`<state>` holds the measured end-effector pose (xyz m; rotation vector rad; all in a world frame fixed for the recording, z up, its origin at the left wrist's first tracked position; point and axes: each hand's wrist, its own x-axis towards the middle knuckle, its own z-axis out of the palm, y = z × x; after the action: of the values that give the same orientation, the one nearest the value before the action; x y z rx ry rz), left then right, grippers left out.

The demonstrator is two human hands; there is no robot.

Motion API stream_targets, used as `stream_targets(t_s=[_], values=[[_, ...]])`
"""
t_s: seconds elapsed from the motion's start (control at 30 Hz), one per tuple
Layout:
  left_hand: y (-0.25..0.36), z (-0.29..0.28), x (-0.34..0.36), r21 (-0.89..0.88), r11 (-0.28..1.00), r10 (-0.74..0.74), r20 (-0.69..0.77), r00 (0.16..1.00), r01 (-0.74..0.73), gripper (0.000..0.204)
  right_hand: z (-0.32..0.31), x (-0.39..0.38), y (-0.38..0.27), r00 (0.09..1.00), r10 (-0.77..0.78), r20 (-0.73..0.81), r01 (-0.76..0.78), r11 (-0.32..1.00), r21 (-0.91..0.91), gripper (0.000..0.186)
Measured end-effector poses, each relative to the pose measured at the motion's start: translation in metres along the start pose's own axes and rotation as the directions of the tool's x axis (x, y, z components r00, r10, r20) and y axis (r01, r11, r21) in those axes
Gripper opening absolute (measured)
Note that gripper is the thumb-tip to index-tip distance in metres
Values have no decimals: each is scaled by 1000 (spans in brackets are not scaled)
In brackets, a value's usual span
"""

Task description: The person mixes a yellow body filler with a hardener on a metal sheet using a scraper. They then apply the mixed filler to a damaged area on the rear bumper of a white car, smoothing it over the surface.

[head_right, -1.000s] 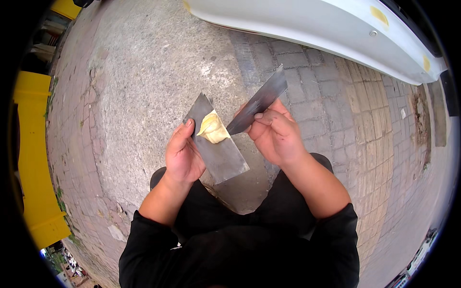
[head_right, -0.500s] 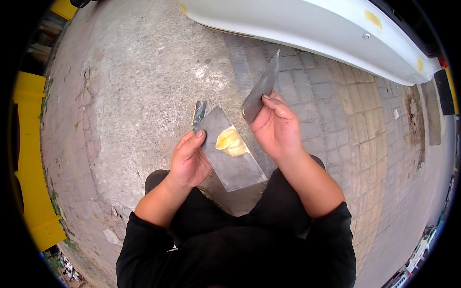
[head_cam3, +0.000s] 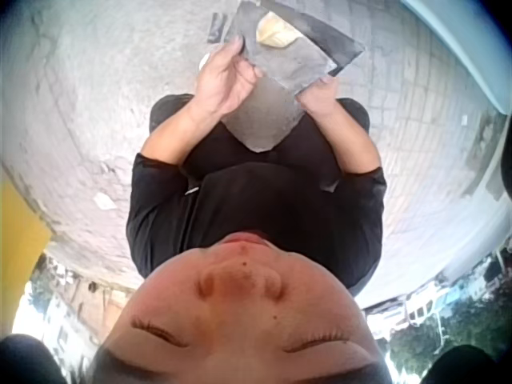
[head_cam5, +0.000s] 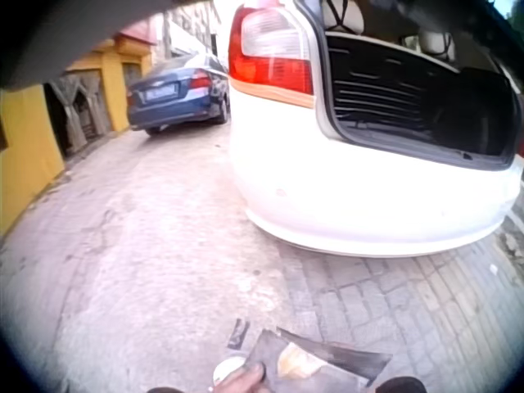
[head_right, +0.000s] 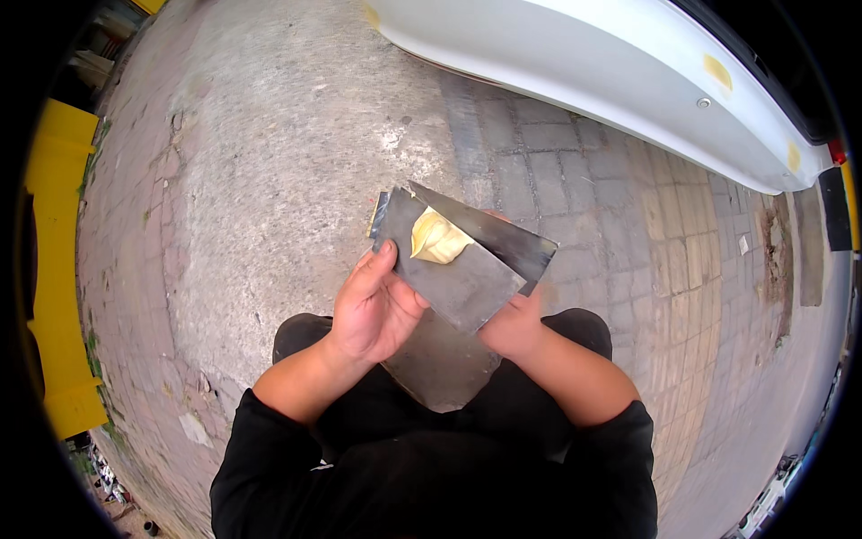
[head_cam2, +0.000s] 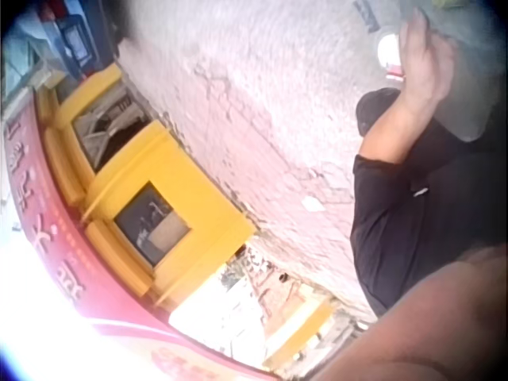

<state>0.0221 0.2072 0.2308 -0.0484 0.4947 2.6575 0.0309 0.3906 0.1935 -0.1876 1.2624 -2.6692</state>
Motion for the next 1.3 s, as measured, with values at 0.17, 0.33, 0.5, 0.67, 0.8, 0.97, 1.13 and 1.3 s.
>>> stream_targets(t_s=[0.17, 0.33, 0.5, 0.67, 0.8, 0.97, 1.13, 1.3], values=[[1, 9, -6, -3, 1000, 10, -30, 1000, -10, 44, 10, 10, -3, 979, -10, 205, -57, 945, 321, 63], [-1, 10, -5, -43, 999, 5, -75, 997, -8, 41, 16, 10, -7, 939, 338, 63, -335, 858, 390, 67], [9, 8, -5, -17, 1000, -3, -33, 999, 3, 46, 10, 14, -7, 982, 119, 149, -91, 980, -177, 56], [4, 10, -6, -23, 1000, 5, -74, 997, -7, 43, 21, 13, -3, 988, 146, 59, -157, 885, 438, 48], [-1, 6, -7, -86, 996, 5, 18, 1000, -4, 41, 18, 12, -2, 967, 230, 107, -254, 873, 415, 48], [15, 2, -6, 46, 990, 129, 24, 991, -130, 42, 6, 20, -17, 984, 78, -161, -135, 914, -383, 42], [31, -7, -8, 307, 895, 330, 39, 943, -325, 43, -1, 45, -39, 840, -453, -298, 313, 854, -415, 26], [27, -8, -9, 648, 645, 513, 25, 858, -405, 32, 14, 33, -57, 825, -516, 232, 448, 346, -824, 12]])
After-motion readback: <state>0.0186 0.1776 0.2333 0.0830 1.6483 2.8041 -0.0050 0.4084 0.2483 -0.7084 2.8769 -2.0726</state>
